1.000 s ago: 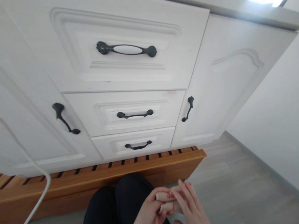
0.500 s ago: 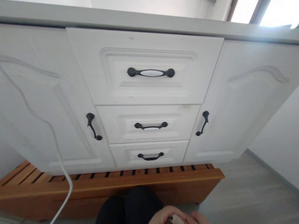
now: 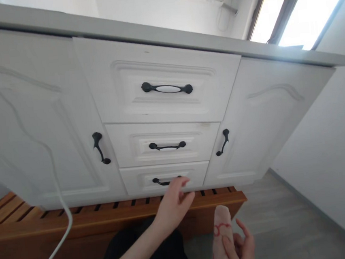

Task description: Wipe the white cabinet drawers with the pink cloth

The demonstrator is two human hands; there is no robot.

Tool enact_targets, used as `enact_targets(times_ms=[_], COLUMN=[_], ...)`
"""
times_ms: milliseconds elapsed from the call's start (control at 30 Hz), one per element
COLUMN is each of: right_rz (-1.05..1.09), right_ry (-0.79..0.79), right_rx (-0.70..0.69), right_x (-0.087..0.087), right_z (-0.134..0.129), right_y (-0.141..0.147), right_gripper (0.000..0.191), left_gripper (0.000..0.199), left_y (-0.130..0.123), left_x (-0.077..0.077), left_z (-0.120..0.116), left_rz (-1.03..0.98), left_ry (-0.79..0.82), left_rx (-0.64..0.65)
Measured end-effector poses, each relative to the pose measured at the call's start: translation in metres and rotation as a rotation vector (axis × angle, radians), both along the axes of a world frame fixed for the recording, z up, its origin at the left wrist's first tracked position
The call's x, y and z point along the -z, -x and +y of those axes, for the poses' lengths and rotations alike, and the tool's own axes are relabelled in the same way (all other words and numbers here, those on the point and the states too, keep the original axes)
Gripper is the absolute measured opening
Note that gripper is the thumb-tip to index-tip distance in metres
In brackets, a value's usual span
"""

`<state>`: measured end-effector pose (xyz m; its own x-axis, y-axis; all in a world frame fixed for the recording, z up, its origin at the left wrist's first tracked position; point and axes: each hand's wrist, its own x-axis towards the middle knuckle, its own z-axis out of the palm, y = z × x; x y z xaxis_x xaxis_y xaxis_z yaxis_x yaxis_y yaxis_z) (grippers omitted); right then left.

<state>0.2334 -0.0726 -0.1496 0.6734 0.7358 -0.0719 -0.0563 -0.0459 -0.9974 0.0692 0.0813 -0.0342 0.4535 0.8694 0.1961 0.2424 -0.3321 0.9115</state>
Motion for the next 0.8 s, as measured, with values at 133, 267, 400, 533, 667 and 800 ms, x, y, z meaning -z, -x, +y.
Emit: enact_targets(times_ms=[133, 267, 400, 533, 667, 800], right_rz=[-0.066, -0.267, -0.543, -1.079, -1.457, -1.454], right_ry=[0.02, 0.174, 0.101, -0.069, -0.171, -0.175], right_rx=[0.107, -0.036, -0.2, -0.247, -0.582, -0.81], right_x=[-0.005, -0.005, 0.0, 0.002, -0.006, -0.01], right_z=[0.01, 0.019, 0.018, 0.009, 0.007, 0.015], right_y=[0.011, 0.019, 0.0, -0.023, -0.022, -0.015], right_gripper=[0.062, 0.04, 0.032, 0.042, 0.059, 0.063], left_gripper=[0.076, 0.093, 0.099, 0.094, 0.083, 0.062], left_y=[-0.02, -0.033, -0.026, -0.007, 0.0, -0.007], left_x=[0.072, 0.113, 0.116, 0.104, 0.094, 0.1], left_z=[-0.07, -0.103, -0.091, -0.073, -0.07, -0.074], left_rz=[-0.261, -0.604, -0.735, -0.62, -0.483, -0.387], left_ry=[0.574, 0.73, 0.947, 1.105, 1.058, 0.932], left_rx=[0.392, 0.248, 0.246, 0.198, 0.347, 0.359])
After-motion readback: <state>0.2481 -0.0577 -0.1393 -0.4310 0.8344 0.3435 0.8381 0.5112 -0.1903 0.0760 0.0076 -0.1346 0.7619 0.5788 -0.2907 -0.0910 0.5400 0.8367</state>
